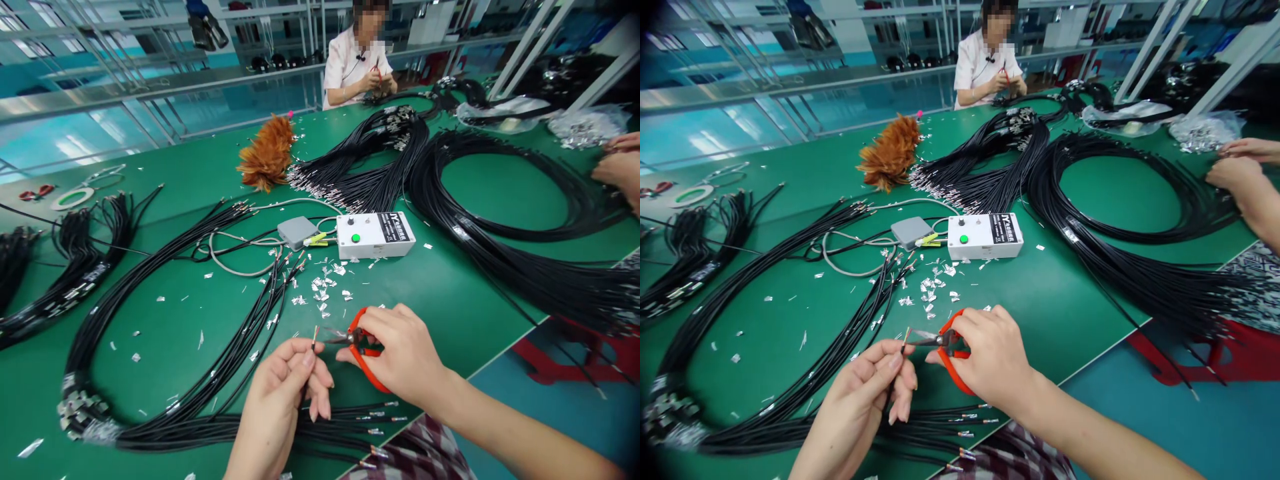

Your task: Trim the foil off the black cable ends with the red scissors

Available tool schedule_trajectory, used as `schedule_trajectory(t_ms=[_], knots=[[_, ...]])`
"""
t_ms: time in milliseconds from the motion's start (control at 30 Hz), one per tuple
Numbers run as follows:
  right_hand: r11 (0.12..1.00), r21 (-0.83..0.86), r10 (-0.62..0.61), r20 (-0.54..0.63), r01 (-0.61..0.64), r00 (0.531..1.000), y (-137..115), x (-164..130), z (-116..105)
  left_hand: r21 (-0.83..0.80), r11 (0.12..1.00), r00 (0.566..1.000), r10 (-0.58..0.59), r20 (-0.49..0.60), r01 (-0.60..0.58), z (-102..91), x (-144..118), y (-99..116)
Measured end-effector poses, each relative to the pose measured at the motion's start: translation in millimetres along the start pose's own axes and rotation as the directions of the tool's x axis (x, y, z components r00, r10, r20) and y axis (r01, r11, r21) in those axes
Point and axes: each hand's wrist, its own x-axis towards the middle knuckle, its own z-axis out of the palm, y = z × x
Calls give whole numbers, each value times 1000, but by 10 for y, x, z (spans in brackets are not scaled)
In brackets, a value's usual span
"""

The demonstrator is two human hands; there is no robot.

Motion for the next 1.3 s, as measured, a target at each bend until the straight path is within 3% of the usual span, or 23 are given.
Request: schedule_trajectory(t_ms=[667, 767, 833, 900, 933, 1000, 1067, 1133, 1200, 1233, 1300], knots=[[953, -244, -191, -29, 178, 981, -55, 42, 120, -45, 999, 1000, 1, -4, -2, -1, -2, -11], [973, -175, -157, -33, 149, 987, -11, 47, 98, 1, 1000, 1000, 24, 19, -24, 0, 8, -30], [992, -99, -81, -73, 74, 994, 30, 38, 55, 108, 989, 995, 102, 11, -102, -40, 41, 28], [999, -39, 2, -117, -6, 993, 75, 15, -2, 274, 932, 961, 266, -72, -237, -153, 115, 186], [999, -21, 40, -125, -43, 991, 96, -1, -30, 365, 883, 913, 373, -162, -296, -243, 170, 304], [994, -1, 111, -124, -112, 986, 133, -36, -73, 539, 764, 736, 584, -342, -356, -480, 306, 592], [984, 8, 179, -97, -179, 979, 166, -72, -88, 564, 751, 600, 638, -483, -344, -742, 445, 886], [969, 11, 246, -60, -246, 967, 198, -107, -75, 511, 816, 598, 559, -575, -271, -939, 534, 1088], [953, 5, 303, -45, -303, 952, 233, -140, -49, 543, 805, 582, 567, -582, -242, -999, 526, 1113], [945, 1, 327, -42, -328, 944, 249, -155, -37, 601, 764, 567, 609, -554, -234, -972, 478, 1048], [934, -5, 357, -30, -358, 933, 274, -181, -23, 746, 622, 642, 676, -361, -235, -830, 299, 797]])
